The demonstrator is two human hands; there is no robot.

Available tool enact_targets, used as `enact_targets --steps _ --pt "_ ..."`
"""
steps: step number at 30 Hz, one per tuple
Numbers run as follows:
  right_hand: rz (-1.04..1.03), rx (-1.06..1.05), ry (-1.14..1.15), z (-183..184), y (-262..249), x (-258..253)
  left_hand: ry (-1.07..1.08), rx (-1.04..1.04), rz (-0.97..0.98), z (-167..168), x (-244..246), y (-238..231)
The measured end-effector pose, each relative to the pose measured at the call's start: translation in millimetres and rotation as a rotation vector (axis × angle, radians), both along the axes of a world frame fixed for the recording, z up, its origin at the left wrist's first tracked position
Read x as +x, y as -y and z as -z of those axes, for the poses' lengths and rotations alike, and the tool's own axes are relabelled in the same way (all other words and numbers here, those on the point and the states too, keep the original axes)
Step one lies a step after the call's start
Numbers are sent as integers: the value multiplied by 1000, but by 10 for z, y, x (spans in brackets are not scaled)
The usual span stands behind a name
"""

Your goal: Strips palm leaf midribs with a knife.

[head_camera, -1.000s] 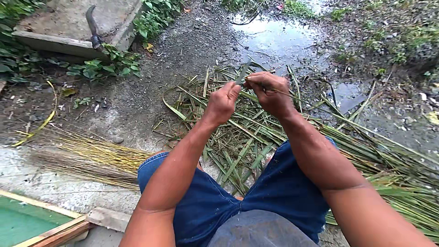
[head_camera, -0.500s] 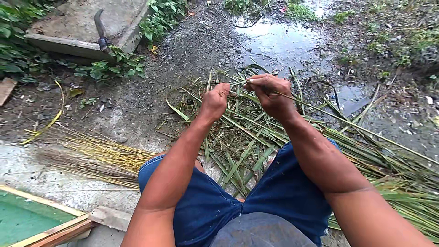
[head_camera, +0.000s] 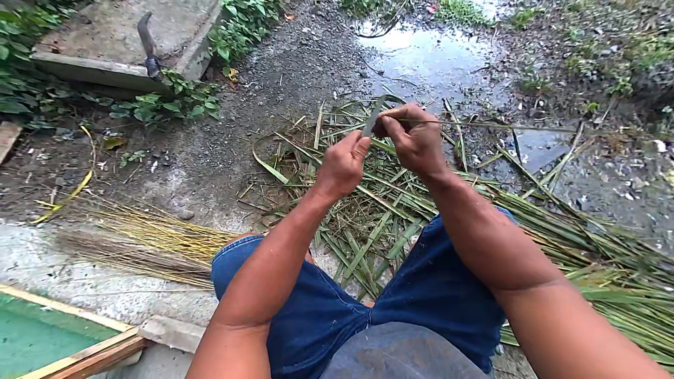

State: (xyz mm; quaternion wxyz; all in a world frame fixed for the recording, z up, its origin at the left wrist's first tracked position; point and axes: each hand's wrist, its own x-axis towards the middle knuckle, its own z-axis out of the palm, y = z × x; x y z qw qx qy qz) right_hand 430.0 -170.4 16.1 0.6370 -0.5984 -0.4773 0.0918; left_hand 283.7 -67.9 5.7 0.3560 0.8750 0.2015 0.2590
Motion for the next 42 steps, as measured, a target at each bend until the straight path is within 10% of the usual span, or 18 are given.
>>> enact_targets --steps 9,21,33,42 --pt "-56 63 -18 -17 34 15 -19 41 -36 -7 -1 -47" --pt "-91 107 -109 -103 101 92 -238 -422 -268 20 -66 -546" --pt "-147 122 173 -25 82 67 -40 35 -34 -91 -80 -138" --pt "-153 143 97 -62 135 75 -157 -355 -107 -88 -99 -288"
